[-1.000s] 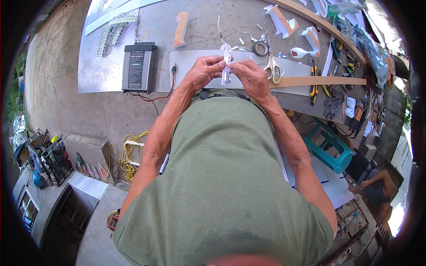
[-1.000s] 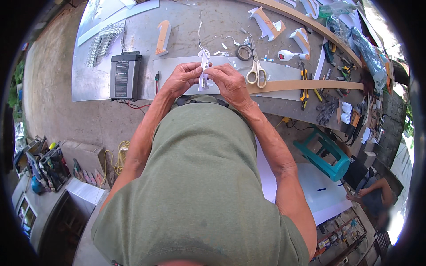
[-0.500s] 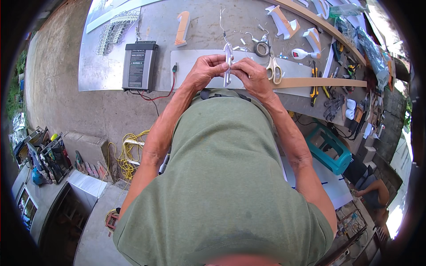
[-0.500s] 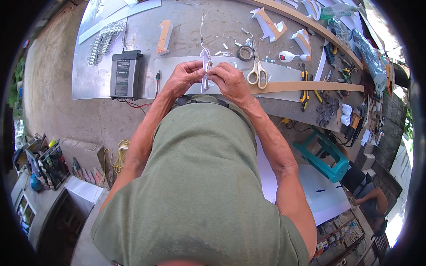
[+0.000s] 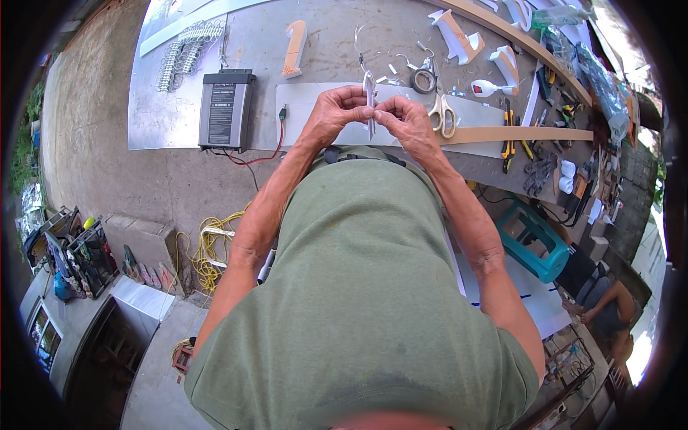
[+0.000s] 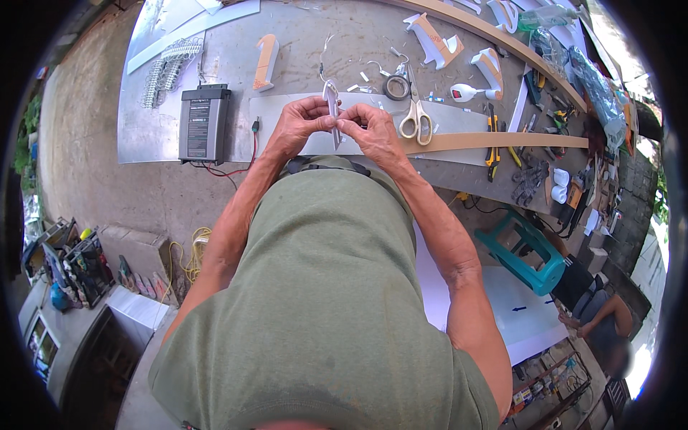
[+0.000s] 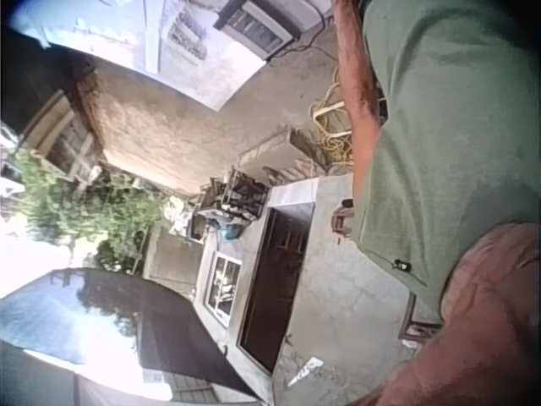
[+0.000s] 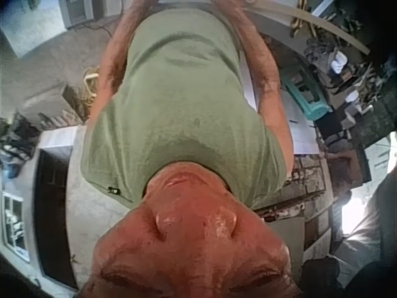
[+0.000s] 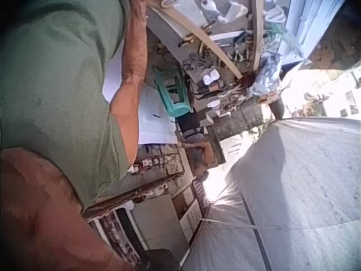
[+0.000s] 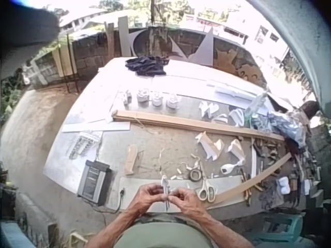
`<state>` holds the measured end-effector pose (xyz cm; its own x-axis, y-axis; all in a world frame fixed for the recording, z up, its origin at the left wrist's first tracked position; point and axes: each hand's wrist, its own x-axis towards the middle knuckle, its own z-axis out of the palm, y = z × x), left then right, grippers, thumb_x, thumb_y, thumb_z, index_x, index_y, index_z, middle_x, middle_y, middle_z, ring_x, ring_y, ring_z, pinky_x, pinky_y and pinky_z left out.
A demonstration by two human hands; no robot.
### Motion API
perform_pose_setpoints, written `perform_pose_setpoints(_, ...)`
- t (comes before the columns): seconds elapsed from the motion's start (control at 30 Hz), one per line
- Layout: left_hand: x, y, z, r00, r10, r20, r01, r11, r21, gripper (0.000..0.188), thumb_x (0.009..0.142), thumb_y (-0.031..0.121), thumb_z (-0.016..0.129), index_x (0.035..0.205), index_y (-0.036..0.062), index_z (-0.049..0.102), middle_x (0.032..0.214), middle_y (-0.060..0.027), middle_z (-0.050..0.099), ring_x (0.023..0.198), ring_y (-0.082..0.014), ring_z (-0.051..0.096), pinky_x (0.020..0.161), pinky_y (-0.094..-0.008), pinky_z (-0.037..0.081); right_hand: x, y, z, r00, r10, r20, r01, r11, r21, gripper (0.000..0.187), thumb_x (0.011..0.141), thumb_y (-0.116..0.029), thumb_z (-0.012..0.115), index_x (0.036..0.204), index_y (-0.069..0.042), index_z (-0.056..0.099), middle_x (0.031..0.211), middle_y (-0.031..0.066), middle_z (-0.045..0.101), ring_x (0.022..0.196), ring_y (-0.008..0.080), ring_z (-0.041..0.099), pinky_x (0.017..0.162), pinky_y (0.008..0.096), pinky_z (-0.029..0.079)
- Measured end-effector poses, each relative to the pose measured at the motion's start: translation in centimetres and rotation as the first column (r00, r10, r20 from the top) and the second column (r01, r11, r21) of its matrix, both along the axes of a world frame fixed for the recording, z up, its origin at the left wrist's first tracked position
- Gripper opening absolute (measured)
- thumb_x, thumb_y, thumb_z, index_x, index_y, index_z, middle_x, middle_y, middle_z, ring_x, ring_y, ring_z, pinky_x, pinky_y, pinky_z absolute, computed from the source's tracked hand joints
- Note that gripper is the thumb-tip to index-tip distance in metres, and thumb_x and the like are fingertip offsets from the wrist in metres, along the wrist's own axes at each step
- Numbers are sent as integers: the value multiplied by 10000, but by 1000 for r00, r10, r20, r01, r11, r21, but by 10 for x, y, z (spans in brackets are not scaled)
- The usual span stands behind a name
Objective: Assembling and wiring LED channel letters for a sign.
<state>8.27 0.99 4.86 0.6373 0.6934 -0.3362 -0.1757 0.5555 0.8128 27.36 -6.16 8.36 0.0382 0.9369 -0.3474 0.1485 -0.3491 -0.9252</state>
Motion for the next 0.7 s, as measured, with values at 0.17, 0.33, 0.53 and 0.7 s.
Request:
perform_pose_setpoints(0.17,-2,-1,-6,1000,-1,-1,1,1000,-27,432,837,106,821,1217,-34,669,1089,-135,732,960,-189,694,847,-338,567,-2,-3,-5,961,-90,-261,58,990,-128,209,917,-169,751,950,29,694,786,17,682,688,71,576,579,230,441)
perform_pose_setpoints(0.33,-2,1,-7,1000,-28,-14,27,999,-43,442,829,128,837,1198,-45,667,1060,-131,729,938,-182,693,819,-328,577,-8,-6,-14,981,-91,-172,79,994,-76,217,913,-170,754,967,26,679,785,17,673,693,82,588,592,239,470)
perform_pose_setpoints(0.53,3,5,-1,981,108,-160,-123,989,-86,392,833,142,837,1117,-60,660,961,-134,723,882,-180,708,750,-303,609,-18,-6,1,932,-47,360,-52,964,262,334,869,-178,772,1103,18,637,834,99,703,705,170,665,647,320,546)
perform_pose_setpoints(0.7,9,5,6,979,77,-189,-87,995,-44,333,837,139,828,1063,-55,679,947,-124,724,846,-190,716,724,-312,620,-18,1,-7,949,18,315,-95,968,231,357,888,-159,736,1172,22,620,953,157,727,763,193,714,672,343,574)
